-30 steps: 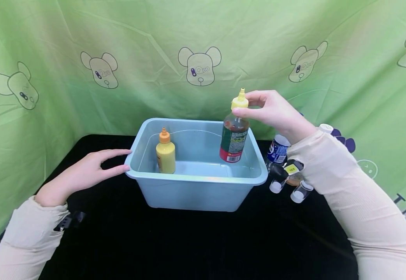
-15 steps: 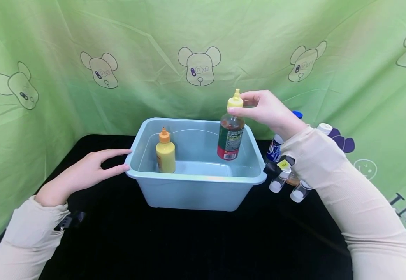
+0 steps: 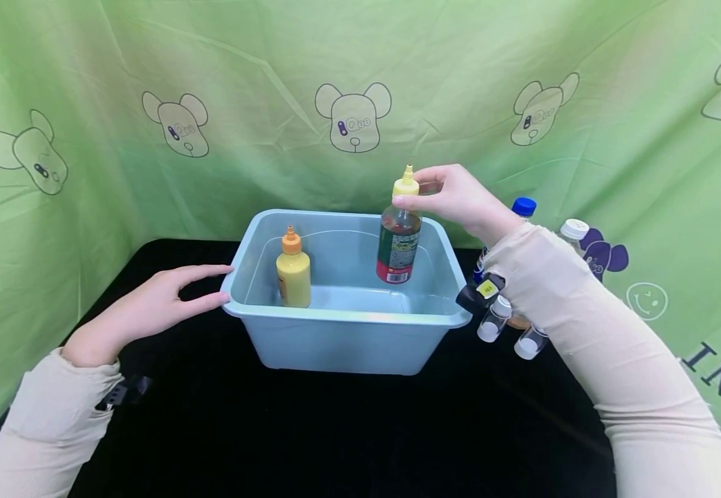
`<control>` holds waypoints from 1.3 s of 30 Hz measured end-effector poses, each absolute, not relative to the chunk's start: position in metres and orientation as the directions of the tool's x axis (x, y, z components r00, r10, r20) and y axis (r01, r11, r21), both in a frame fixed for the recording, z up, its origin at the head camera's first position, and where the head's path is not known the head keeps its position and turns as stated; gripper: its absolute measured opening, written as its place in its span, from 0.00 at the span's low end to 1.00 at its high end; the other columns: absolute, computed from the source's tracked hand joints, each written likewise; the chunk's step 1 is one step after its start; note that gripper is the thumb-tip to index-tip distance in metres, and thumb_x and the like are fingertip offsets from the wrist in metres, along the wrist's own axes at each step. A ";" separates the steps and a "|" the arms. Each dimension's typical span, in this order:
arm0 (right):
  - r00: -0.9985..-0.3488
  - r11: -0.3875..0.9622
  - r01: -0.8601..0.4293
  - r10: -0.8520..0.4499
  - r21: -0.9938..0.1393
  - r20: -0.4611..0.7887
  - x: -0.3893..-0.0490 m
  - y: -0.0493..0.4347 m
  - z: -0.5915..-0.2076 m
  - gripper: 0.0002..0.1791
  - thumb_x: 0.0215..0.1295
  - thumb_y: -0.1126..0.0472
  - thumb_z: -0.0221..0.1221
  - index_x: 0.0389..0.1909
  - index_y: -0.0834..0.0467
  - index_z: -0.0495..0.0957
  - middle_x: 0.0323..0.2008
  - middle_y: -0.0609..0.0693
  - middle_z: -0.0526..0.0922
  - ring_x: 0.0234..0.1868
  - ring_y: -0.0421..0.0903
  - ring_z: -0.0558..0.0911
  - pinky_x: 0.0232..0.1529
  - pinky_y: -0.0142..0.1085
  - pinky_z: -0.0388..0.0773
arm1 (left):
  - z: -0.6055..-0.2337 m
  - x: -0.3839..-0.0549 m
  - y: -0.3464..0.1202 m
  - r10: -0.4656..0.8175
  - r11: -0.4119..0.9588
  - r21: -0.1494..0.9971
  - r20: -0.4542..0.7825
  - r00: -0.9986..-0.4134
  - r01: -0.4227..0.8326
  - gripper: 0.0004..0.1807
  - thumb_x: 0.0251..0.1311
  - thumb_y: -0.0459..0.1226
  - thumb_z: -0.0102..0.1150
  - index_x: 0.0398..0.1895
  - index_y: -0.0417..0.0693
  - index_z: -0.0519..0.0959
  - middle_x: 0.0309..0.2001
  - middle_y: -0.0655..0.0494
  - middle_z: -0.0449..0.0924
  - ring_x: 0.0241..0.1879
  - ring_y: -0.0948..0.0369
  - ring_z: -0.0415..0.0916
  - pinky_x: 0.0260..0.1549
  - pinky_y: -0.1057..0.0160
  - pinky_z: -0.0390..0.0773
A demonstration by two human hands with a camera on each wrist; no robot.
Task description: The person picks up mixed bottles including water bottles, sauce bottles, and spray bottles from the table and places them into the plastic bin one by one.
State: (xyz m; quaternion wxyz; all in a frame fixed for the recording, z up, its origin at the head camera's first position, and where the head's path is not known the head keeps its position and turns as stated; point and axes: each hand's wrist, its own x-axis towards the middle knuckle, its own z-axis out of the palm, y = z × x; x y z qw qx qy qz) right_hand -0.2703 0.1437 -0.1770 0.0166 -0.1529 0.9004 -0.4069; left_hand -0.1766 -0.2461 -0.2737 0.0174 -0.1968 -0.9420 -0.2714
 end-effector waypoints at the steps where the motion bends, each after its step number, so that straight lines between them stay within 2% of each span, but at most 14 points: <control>1: -0.952 0.625 -0.261 -0.291 -0.736 0.090 -0.271 0.143 -0.177 0.24 0.57 0.52 0.64 0.50 0.62 0.77 0.50 0.55 0.79 0.53 0.47 0.75 0.61 0.46 0.66 | -0.274 -0.177 -0.246 0.361 0.775 0.505 0.139 -0.922 0.379 0.27 0.62 0.52 0.54 0.64 0.55 0.69 0.61 0.50 0.72 0.64 0.50 0.66 0.59 0.45 0.67; 9: -0.954 0.651 -0.249 -0.292 -0.717 0.066 -0.276 0.139 -0.179 0.25 0.58 0.52 0.63 0.54 0.62 0.75 0.54 0.60 0.77 0.57 0.51 0.75 0.64 0.49 0.66 | -0.274 -0.177 -0.246 0.361 0.772 0.511 0.138 -0.922 0.379 0.27 0.62 0.52 0.54 0.64 0.56 0.69 0.61 0.50 0.73 0.64 0.50 0.66 0.59 0.44 0.67; 32: -0.952 0.659 -0.238 -0.306 -0.714 0.035 -0.290 0.127 -0.190 0.24 0.58 0.54 0.63 0.52 0.63 0.76 0.53 0.60 0.78 0.56 0.51 0.77 0.59 0.43 0.70 | -0.274 -0.176 -0.247 0.353 0.772 0.515 0.142 -0.925 0.373 0.27 0.62 0.52 0.54 0.64 0.56 0.69 0.61 0.50 0.72 0.64 0.50 0.65 0.59 0.45 0.66; 39: -0.956 0.672 -0.220 -0.292 -0.708 0.020 -0.292 0.120 -0.194 0.22 0.57 0.55 0.64 0.50 0.63 0.77 0.49 0.59 0.80 0.51 0.50 0.78 0.56 0.42 0.71 | -0.274 -0.177 -0.247 0.355 0.772 0.514 0.139 -0.924 0.374 0.27 0.62 0.52 0.54 0.64 0.56 0.69 0.61 0.49 0.72 0.64 0.50 0.65 0.59 0.44 0.66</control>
